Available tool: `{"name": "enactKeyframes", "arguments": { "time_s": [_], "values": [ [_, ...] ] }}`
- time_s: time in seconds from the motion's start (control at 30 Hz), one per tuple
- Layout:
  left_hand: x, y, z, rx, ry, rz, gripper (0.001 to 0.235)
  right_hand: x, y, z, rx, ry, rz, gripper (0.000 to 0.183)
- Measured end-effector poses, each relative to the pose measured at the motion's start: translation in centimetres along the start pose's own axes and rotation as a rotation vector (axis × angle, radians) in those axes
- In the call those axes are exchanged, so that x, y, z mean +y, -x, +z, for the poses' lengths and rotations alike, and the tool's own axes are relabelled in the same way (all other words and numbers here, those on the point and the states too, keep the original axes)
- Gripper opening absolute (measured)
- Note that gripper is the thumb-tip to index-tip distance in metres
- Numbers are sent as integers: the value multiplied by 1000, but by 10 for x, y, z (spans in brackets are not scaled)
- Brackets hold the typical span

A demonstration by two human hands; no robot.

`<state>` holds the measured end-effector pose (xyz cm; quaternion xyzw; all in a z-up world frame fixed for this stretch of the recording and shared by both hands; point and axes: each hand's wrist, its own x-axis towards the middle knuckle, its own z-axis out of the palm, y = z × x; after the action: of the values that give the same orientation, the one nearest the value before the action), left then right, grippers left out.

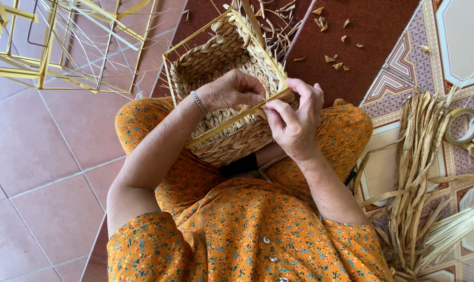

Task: The person weaves a rectangular basket using dried palm leaves over a yellow wire frame. They interlace the leaves by hand, then use scissors to trim excess strands and tuck ends into the weave to finish the edges.

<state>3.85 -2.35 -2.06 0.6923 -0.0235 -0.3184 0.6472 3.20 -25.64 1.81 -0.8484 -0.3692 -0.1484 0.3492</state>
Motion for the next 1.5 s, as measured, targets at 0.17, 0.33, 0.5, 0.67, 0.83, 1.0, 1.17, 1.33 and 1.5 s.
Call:
{"name": "enactKeyframes", "arguments": {
  "time_s": [0.17, 0.33, 0.5, 0.67, 0.83, 1.0, 1.17, 1.33, 1.5],
  "values": [
    [12, 19, 5, 4, -159, 224, 31, 11, -2, 4, -28, 62, -152, 17],
    [31, 54, 45, 621, -896, 485, 60, 13, -2, 19, 44, -209, -127, 8],
    [28, 66, 84, 873, -950, 243, 54, -7, 21, -5, -79, -1048, 296, 6],
    [12, 56, 92, 873, -627, 115, 38, -40, 25, -59, -220, -1462, 612, 9],
    [0, 55, 87, 854, -683, 137, 36, -62, 42, -132, -429, -1564, 352, 8],
    [-3, 50, 84, 767, -693, 173, 28, -55, 65, -165, -399, -1658, 264, 12],
    [-7, 44, 85, 687, -664, 136, 24, -35, 102, -205, -136, -1633, 193, 10],
    [-3, 50, 83, 760, -604, 301, 19, 13, 121, -244, 11, -1709, 269, 13],
    [1, 54, 79, 709, -484, 254, 20, 23, 137, -253, 57, -1579, 266, 14]
  ]
}}
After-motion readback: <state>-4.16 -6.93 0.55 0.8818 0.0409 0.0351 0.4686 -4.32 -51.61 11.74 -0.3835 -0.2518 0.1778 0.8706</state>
